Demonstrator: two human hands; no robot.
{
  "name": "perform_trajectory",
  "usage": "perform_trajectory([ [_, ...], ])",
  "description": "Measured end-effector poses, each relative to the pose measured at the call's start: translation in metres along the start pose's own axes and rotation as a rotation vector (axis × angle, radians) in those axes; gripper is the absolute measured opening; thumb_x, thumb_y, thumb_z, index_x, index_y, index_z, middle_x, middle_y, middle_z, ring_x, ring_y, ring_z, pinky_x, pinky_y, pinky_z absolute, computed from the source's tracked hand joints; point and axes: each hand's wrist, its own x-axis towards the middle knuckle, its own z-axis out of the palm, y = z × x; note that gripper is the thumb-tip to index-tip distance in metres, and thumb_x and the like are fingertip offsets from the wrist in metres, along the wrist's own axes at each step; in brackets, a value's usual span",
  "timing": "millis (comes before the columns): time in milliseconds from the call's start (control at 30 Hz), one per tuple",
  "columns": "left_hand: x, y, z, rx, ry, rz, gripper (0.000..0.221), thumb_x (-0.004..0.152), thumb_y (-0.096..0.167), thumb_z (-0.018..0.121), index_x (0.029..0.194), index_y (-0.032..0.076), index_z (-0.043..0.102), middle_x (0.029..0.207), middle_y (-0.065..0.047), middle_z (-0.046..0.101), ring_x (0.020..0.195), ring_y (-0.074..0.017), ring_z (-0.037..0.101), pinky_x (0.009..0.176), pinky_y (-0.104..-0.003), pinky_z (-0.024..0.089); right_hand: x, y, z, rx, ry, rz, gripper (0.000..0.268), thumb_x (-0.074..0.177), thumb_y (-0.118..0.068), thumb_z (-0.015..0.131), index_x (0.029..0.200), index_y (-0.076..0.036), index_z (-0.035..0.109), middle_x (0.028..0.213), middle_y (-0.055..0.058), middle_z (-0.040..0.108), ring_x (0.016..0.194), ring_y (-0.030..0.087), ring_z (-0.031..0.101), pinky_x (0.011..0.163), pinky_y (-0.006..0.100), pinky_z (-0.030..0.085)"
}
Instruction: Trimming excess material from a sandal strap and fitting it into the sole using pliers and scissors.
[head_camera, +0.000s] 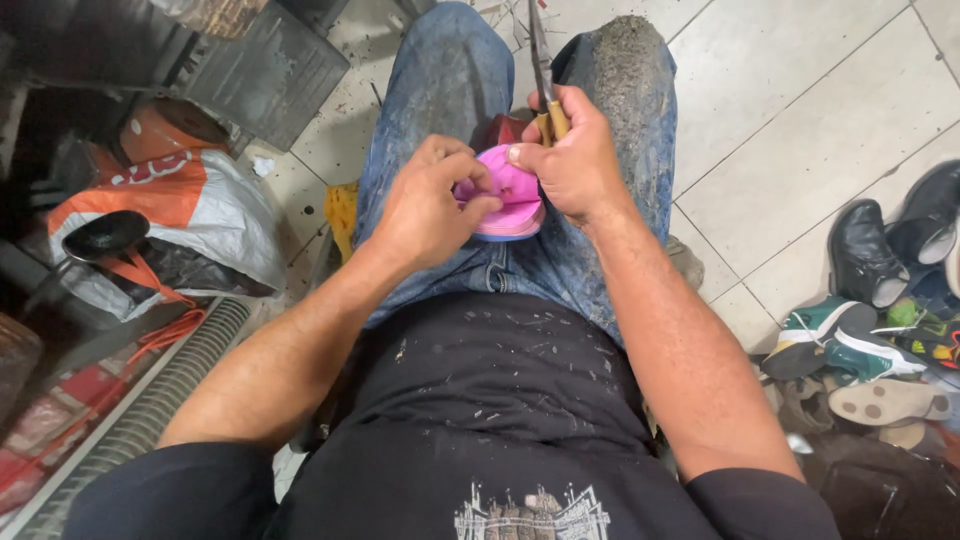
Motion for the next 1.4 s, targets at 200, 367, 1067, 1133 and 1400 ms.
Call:
perform_trajectory([
  [200,-0.012,0.028,-0.003,-0.038,-0.052,-0.126,0.041,0.094,0.05,0.06,0.089,0.013,0.076,0.1,-0.005,0.073,0.082,-0.0236,0.066,0.072,-0.039,0.049,-0.015,0.0,-0.009,0.08,0.013,-0.069,0.051,0.084,0.014,0.074,0.128,-0.006,0.058,0.09,0.001,0.061,0.081,0.011,0.061,0.066,0.024,0.058],
  [367,0.008,0.017,-0.026,-0.086,-0.085,-0.028,0.016,0.082,0.029,0.07,0.084,0.018,0.082,0.103,-0.005,0.074,0.091,-0.0269,0.069,0.075,-0.041,0.054,-0.023,0.023,-0.002,0.218,0.068,-0.231,0.061,0.08,0.013,0.078,0.133,-0.005,0.052,0.093,0.006,0.062,0.077,0.011,0.063,0.064,0.024,0.06],
  [1067,0.075,0.022,-0.056,0.197,-0.529,0.026,0.016,0.078,0.013,0.077,0.078,0.017,0.061,0.075,0.004,0.062,0.069,-0.0152,0.054,0.06,-0.034,0.044,-0.013,0.035,0.022,0.295,0.249,-0.268,0.048,0.082,0.012,0.076,0.12,-0.007,0.055,0.085,0.003,0.061,0.074,0.011,0.059,0.062,0.026,0.056],
  [1133,0.076,0.022,-0.056,0.148,-0.54,0.05,0.012,0.08,0.009,0.075,0.088,0.017,0.07,0.083,0.004,0.069,0.075,-0.0142,0.06,0.064,-0.032,0.049,-0.008,0.04,0.02,0.328,0.245,-0.262,0.047,0.081,0.015,0.076,0.118,-0.007,0.056,0.083,0.003,0.061,0.072,0.011,0.058,0.062,0.026,0.055],
  [1400,0.082,0.03,-0.063,0.106,-0.688,0.013,0.02,0.083,0.007,0.073,0.094,0.023,0.069,0.093,0.006,0.067,0.079,-0.0143,0.056,0.066,-0.033,0.046,-0.002,0.045,0.016,0.355,0.257,-0.299,0.048,0.077,0.014,0.077,0.116,-0.005,0.057,0.08,0.004,0.062,0.069,0.011,0.059,0.06,0.027,0.056],
])
